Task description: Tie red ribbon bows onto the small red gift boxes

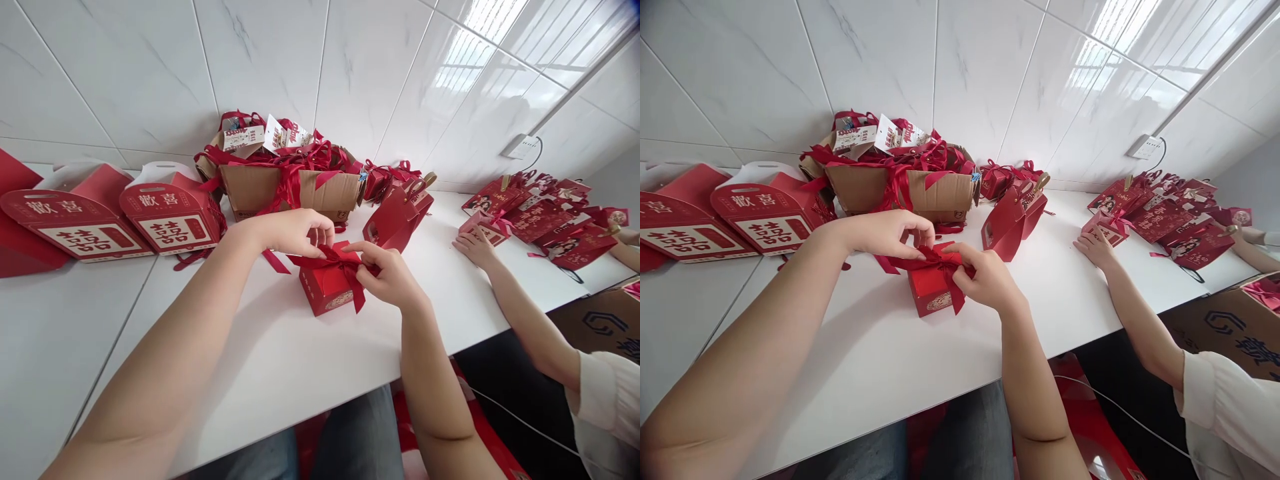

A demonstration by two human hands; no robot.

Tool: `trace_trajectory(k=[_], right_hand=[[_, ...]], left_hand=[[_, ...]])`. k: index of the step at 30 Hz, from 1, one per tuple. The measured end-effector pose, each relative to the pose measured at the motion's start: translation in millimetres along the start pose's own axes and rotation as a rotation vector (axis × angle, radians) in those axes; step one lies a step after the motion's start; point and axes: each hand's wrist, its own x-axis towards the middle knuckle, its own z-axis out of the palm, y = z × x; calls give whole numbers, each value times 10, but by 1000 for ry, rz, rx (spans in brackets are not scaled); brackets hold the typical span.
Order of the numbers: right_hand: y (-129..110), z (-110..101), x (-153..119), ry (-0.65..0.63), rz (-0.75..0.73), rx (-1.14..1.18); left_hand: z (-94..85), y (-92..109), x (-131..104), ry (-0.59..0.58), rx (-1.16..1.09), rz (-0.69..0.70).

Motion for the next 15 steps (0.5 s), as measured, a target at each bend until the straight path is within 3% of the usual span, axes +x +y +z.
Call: trace_trajectory(k=[5,11,15], right_hand=[[5,8,10,-15,-4,9],[-9,-10,14,-51,-29,86],[-8,-5,15,-62,-57,100]], left_hand=[[-2,-8,9,-8,9,-16],[35,42,17,11,-96,140],[73,-20,59,9,-141,106]])
